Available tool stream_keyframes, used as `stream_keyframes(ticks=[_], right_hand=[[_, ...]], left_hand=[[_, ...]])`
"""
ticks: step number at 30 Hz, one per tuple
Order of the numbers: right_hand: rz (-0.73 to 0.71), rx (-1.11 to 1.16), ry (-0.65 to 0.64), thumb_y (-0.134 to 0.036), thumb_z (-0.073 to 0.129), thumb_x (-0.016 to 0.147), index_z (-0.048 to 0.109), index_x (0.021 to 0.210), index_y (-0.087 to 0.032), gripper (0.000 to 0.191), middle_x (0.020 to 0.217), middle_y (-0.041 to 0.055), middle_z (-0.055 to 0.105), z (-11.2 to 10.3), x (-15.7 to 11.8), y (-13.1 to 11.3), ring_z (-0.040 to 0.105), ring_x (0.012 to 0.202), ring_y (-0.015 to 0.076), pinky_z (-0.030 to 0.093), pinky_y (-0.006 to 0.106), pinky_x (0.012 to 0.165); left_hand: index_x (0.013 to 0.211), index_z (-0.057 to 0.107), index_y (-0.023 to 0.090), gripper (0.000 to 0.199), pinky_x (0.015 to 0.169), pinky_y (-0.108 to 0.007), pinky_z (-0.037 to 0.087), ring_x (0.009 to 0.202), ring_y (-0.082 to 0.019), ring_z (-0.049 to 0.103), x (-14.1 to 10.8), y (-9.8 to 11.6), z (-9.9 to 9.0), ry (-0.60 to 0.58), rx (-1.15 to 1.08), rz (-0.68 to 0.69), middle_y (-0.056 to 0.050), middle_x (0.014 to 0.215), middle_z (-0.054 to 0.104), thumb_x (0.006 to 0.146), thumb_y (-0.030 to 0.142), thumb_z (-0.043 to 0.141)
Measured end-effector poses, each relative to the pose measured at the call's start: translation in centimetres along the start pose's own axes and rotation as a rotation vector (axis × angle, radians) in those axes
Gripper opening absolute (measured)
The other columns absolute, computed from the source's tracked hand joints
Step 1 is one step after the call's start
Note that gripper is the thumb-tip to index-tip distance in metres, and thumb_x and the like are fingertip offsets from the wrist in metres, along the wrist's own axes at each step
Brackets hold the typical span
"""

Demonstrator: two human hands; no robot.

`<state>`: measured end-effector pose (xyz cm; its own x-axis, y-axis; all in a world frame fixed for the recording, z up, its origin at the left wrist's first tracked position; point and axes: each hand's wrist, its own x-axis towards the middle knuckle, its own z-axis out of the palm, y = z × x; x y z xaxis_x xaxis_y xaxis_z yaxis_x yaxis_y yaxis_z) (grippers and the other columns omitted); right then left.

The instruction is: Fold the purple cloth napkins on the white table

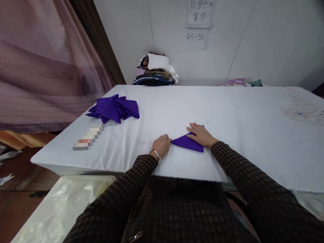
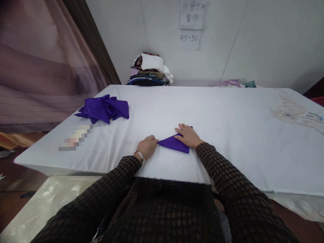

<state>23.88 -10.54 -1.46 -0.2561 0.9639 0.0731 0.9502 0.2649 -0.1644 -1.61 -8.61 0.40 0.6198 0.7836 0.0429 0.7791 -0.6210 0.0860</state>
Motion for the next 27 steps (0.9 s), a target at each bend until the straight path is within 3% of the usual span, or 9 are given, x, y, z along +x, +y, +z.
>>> stream_keyframes(ticks=[6, 12, 22, 27], right_hand=[[-0.004, 0.0, -0.003, -0.061, 0.02, 0.091, 0.043, 0.137, -0.019, 0.067, 0.147, 0.0115, 0.032, 0.0, 0.1, 0.0, 0.024, 0.137, 0.0284, 0.022, 0.044, 0.109], [0.003, 0.017, -0.002, -0.062, 0.021, 0.09, 0.042, 0.138, -0.02, 0.067, 0.148, 0.0109, 0.031, 0.0, 0.0, 0.0, 0.023, 0.137, 0.0279, 0.021, 0.044, 0.109], [0.002, 0.021, -0.004, -0.062, 0.02, 0.09, 0.042, 0.138, -0.02, 0.067, 0.148, 0.0101, 0.031, -0.1, 0.0, -0.1, 0.023, 0.137, 0.0284, 0.021, 0.046, 0.109], [0.002, 0.028, 0.002, -0.062, 0.022, 0.09, 0.042, 0.138, -0.018, 0.067, 0.148, 0.0115, 0.032, -0.1, 0.0, -0.1, 0.023, 0.137, 0.0287, 0.021, 0.044, 0.109]], left_hand=[[0.101, 0.069, 0.025, 0.028, 0.078, -0.022, 0.046, 0.091, -0.014, 0.059, 0.0, 0.0, 0.1, 0.073, -0.192, -0.125, -0.002, 0.099, 0.061, 0.087, 0.016, 0.046], [0.099, 0.07, 0.023, 0.027, 0.079, -0.023, 0.047, 0.087, -0.013, 0.061, -0.2, -0.2, 0.4, 0.107, -0.299, -0.123, -0.001, 0.092, 0.063, 0.084, 0.015, 0.049], [0.095, 0.068, 0.021, 0.024, 0.07, -0.028, 0.048, 0.091, -0.018, 0.059, -0.8, -0.8, -1.2, 0.146, -0.145, -0.184, -0.005, 0.098, 0.062, 0.087, 0.019, 0.046], [0.107, 0.063, 0.022, 0.029, 0.077, -0.027, 0.047, 0.095, -0.017, 0.057, -1.6, -0.2, -1.6, 0.236, -0.177, -0.024, -0.005, 0.102, 0.061, 0.088, 0.016, 0.041]])
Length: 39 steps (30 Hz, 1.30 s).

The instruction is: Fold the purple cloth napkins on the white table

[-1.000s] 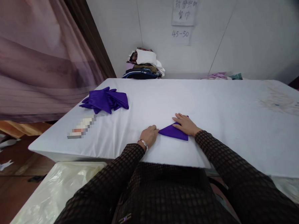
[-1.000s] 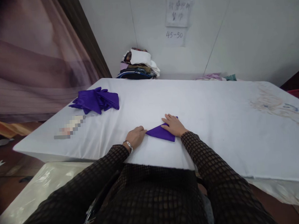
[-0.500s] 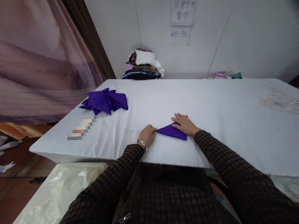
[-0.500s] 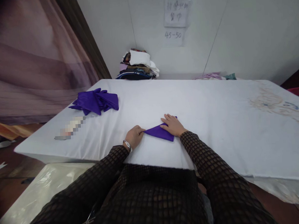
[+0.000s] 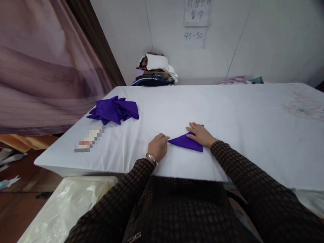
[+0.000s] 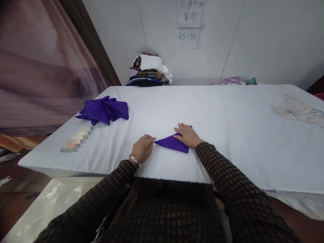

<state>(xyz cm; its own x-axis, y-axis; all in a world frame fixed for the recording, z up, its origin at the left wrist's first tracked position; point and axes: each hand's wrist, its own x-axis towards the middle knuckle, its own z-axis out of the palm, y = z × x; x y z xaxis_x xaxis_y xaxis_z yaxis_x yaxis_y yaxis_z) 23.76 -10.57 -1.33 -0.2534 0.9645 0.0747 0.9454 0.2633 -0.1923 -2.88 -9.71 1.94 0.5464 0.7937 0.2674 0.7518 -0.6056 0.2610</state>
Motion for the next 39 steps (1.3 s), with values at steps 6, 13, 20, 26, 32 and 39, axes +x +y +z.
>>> stream_keyframes(ticks=[6, 13, 20, 26, 32, 39], right_hand=[[0.002, -0.005, 0.0, -0.062, 0.021, 0.09, 0.042, 0.138, -0.02, 0.066, 0.148, 0.0104, 0.032, 0.1, 0.0, 0.1, 0.023, 0.137, 0.0282, 0.021, 0.045, 0.109], [-0.004, -0.003, -0.002, -0.061, 0.022, 0.09, 0.042, 0.138, -0.02, 0.066, 0.148, 0.0106, 0.031, 0.2, 0.1, 0.2, 0.022, 0.137, 0.0281, 0.02, 0.044, 0.109], [-0.005, -0.002, -0.004, -0.063, 0.02, 0.09, 0.041, 0.138, -0.02, 0.068, 0.148, 0.0106, 0.031, 0.1, 0.0, 0.1, 0.022, 0.137, 0.0279, 0.021, 0.045, 0.109], [-0.01, -0.011, 0.006, -0.062, 0.023, 0.09, 0.042, 0.137, -0.019, 0.066, 0.148, 0.0113, 0.032, 0.2, 0.0, 0.2, 0.023, 0.137, 0.0279, 0.021, 0.044, 0.109], [-0.011, -0.033, 0.011, -0.059, 0.029, 0.09, 0.042, 0.137, -0.02, 0.062, 0.147, 0.0112, 0.033, 0.2, 0.1, 0.2, 0.024, 0.137, 0.0282, 0.023, 0.044, 0.108], [0.002, -0.034, -0.024, -0.053, 0.029, 0.092, 0.039, 0.139, -0.021, 0.057, 0.149, 0.0105, 0.03, -0.5, 0.1, -0.4, 0.022, 0.137, 0.0273, 0.021, 0.045, 0.109]], left_hand=[[0.097, 0.066, 0.021, 0.025, 0.07, -0.026, 0.046, 0.086, -0.015, 0.059, 0.7, 0.6, 0.7, -0.094, -0.106, -0.163, -0.003, 0.097, 0.062, 0.09, 0.031, 0.045], [0.079, 0.065, 0.019, 0.021, 0.067, -0.026, 0.043, 0.081, -0.015, 0.056, 0.8, 0.1, 1.2, -0.127, -0.151, -0.237, -0.002, 0.085, 0.06, 0.087, 0.03, 0.049], [0.072, 0.064, 0.019, 0.019, 0.069, -0.027, 0.043, 0.082, -0.016, 0.056, 0.7, 0.4, 1.2, -0.135, -0.138, -0.241, -0.003, 0.084, 0.06, 0.084, 0.027, 0.051], [0.07, 0.064, 0.018, 0.019, 0.073, -0.03, 0.045, 0.086, -0.019, 0.056, 1.1, 0.4, 0.8, -0.115, -0.055, -0.235, -0.006, 0.087, 0.06, 0.082, 0.023, 0.05], [0.113, 0.058, 0.019, 0.03, 0.097, -0.039, 0.038, 0.117, -0.022, 0.048, 2.7, 3.1, 0.8, 0.014, -0.07, 0.129, -0.009, 0.124, 0.055, 0.086, 0.018, 0.045], [0.14, 0.03, 0.012, 0.069, 0.107, -0.047, 0.026, 0.136, -0.029, 0.025, 3.1, 5.5, 4.7, -0.187, -0.035, 0.21, -0.018, 0.147, 0.031, 0.087, 0.054, 0.042]])
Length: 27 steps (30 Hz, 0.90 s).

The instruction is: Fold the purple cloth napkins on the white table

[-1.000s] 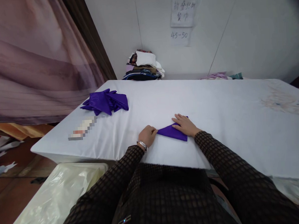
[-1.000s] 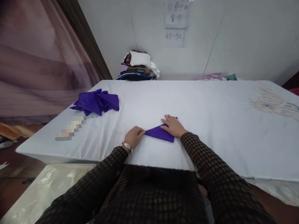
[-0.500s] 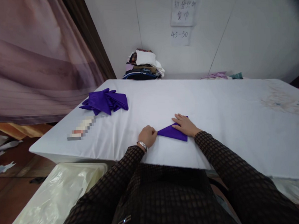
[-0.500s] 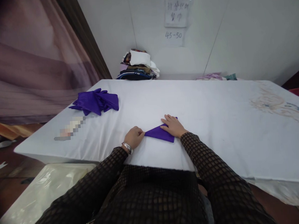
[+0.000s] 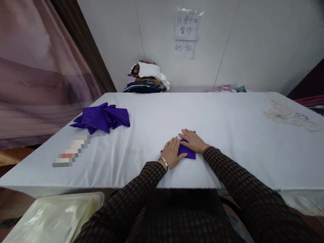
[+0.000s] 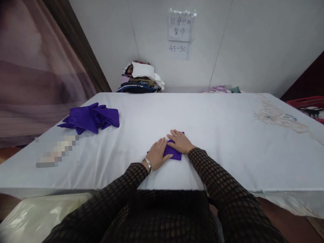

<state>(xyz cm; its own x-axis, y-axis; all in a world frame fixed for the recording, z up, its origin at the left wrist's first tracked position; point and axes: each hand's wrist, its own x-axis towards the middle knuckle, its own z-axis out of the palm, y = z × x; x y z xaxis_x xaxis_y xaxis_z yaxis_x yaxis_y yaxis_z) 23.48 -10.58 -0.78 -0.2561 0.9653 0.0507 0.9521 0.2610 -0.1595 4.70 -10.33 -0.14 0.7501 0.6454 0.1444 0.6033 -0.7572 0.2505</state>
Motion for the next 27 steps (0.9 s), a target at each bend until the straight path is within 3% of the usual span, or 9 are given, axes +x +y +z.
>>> stream_keyframes(ticks=[7, 17, 19, 22, 24, 27], right_hand=[[0.005, 0.056, -0.051, -0.051, 0.021, 0.094, 0.031, 0.143, -0.019, 0.059, 0.151, 0.0109, 0.026, -0.3, 0.3, 0.4, 0.018, 0.139, 0.0251, 0.019, 0.044, 0.11], [0.254, 0.033, -0.039, -0.059, 0.023, 0.091, 0.028, 0.143, -0.024, 0.063, 0.152, 0.0078, 0.021, -0.8, 1.2, 4.1, 0.014, 0.14, 0.026, 0.01, 0.054, 0.109], [0.365, 0.04, 0.01, -0.056, 0.027, 0.092, 0.028, 0.144, -0.022, 0.062, 0.152, 0.0103, 0.023, -1.1, 1.3, 4.8, 0.016, 0.139, 0.0279, 0.011, 0.055, 0.109], [0.516, 0.135, 0.185, -0.049, 0.033, 0.092, 0.03, 0.143, -0.015, 0.06, 0.148, 0.015, 0.029, -1.7, 0.5, 5.7, 0.02, 0.138, 0.0297, 0.016, 0.053, 0.108], [0.524, 0.283, 0.327, -0.046, 0.038, 0.091, 0.034, 0.14, -0.014, 0.059, 0.145, 0.015, 0.035, -2.0, -0.8, 5.7, 0.025, 0.136, 0.0281, 0.023, 0.047, 0.108], [0.509, 0.633, 0.432, -0.043, 0.047, 0.087, 0.041, 0.136, -0.017, 0.056, 0.133, 0.0131, 0.051, -2.1, -3.3, 4.3, 0.048, 0.12, 0.0255, 0.042, 0.04, 0.096]], left_hand=[[0.141, 0.029, 0.005, 0.074, 0.11, -0.044, 0.021, 0.137, -0.029, 0.023, -0.4, 0.0, 0.9, -0.049, 0.067, -0.073, -0.019, 0.148, 0.028, 0.088, 0.057, 0.034], [0.14, 0.032, 0.006, 0.072, 0.111, -0.044, 0.019, 0.137, -0.029, 0.022, -0.3, 0.2, 0.7, -0.07, 0.117, -0.072, -0.016, 0.149, 0.028, 0.089, 0.056, 0.03], [0.141, 0.032, 0.006, 0.072, 0.111, -0.043, 0.019, 0.138, -0.029, 0.022, -0.4, 0.2, 0.7, -0.072, 0.122, -0.078, -0.015, 0.149, 0.028, 0.089, 0.056, 0.03], [0.141, 0.031, 0.006, 0.072, 0.111, -0.043, 0.018, 0.138, -0.028, 0.022, -0.3, 0.3, 0.7, -0.08, 0.123, -0.087, -0.015, 0.149, 0.028, 0.089, 0.055, 0.03], [0.141, 0.031, 0.006, 0.072, 0.112, -0.043, 0.018, 0.138, -0.028, 0.022, -0.3, 0.3, 0.7, -0.081, 0.121, -0.089, -0.015, 0.149, 0.028, 0.089, 0.055, 0.029], [0.141, 0.032, 0.006, 0.072, 0.112, -0.044, 0.017, 0.138, -0.028, 0.021, -0.3, 0.3, 0.8, -0.069, 0.12, -0.088, -0.014, 0.149, 0.028, 0.089, 0.055, 0.029]])
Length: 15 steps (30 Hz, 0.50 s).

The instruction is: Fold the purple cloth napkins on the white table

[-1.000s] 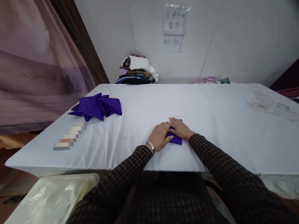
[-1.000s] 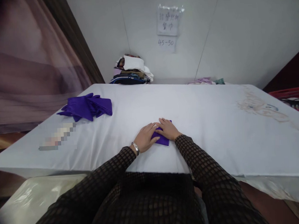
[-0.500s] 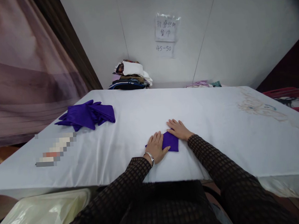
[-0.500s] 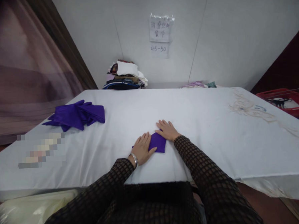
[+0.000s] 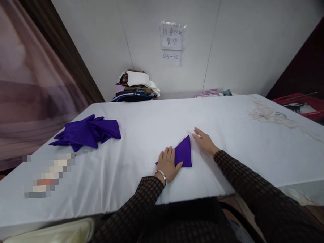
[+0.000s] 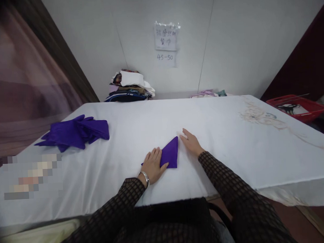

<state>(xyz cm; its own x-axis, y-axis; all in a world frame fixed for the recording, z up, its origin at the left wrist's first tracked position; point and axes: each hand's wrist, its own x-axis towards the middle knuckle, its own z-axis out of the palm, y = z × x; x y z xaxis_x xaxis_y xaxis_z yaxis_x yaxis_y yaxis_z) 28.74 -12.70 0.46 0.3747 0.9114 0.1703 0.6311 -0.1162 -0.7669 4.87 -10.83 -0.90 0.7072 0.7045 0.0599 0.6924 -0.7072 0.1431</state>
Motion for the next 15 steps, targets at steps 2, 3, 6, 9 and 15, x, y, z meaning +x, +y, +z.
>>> stream_keyframes(ticks=[2, 3, 6, 9, 15], right_hand=[[0.131, 0.227, -0.054, -0.041, 0.052, 0.084, 0.041, 0.136, -0.017, 0.058, 0.12, 0.0134, 0.06, 0.1, -2.2, -0.6, 0.062, 0.097, 0.0231, 0.053, 0.037, 0.077], [0.209, 0.322, -0.082, -0.039, 0.055, 0.083, 0.04, 0.136, -0.016, 0.06, 0.113, 0.0135, 0.063, 0.3, -3.2, -1.0, 0.064, 0.086, 0.0215, 0.055, 0.035, 0.068], [0.413, 0.523, -0.15, -0.033, 0.064, 0.079, 0.04, 0.135, -0.013, 0.065, 0.093, 0.0114, 0.068, 0.8, -5.2, -2.2, 0.064, 0.067, 0.0175, 0.054, 0.03, 0.056], [0.51, 0.604, -0.213, -0.028, 0.068, 0.076, 0.049, 0.125, -0.013, 0.055, 0.078, 0.0068, 0.068, 0.9, -5.4, -3.2, 0.064, 0.061, 0.0156, 0.054, 0.027, 0.053], [0.605, 0.584, -0.437, -0.038, 0.07, 0.074, 0.064, 0.085, -0.014, 0.026, 0.069, 0.0042, 0.068, 0.7, -3.6, -4.1, 0.06, 0.052, 0.0104, 0.048, 0.019, 0.043]], left_hand=[[0.141, 0.032, 0.006, 0.072, 0.112, -0.044, 0.017, 0.138, -0.028, 0.022, 0.0, 0.0, 0.1, 0.009, -0.004, -0.001, -0.014, 0.148, 0.029, 0.089, 0.055, 0.029], [0.141, 0.033, 0.006, 0.071, 0.112, -0.044, 0.017, 0.138, -0.028, 0.022, -0.1, 0.0, 0.1, 0.013, -0.006, -0.003, -0.014, 0.148, 0.029, 0.089, 0.055, 0.029], [0.14, 0.033, 0.005, 0.071, 0.112, -0.045, 0.017, 0.137, -0.029, 0.023, -0.1, 0.0, 0.1, 0.018, -0.017, -0.012, -0.015, 0.148, 0.03, 0.089, 0.054, 0.031], [0.14, 0.033, 0.005, 0.071, 0.112, -0.046, 0.018, 0.137, -0.029, 0.023, -0.1, 0.1, 0.0, 0.013, -0.034, -0.026, -0.016, 0.147, 0.03, 0.088, 0.054, 0.033], [0.139, 0.035, 0.003, 0.071, 0.112, -0.045, 0.018, 0.137, -0.03, 0.023, -0.3, 0.4, -0.2, 0.014, -0.069, -0.065, -0.017, 0.147, 0.03, 0.088, 0.052, 0.036]])
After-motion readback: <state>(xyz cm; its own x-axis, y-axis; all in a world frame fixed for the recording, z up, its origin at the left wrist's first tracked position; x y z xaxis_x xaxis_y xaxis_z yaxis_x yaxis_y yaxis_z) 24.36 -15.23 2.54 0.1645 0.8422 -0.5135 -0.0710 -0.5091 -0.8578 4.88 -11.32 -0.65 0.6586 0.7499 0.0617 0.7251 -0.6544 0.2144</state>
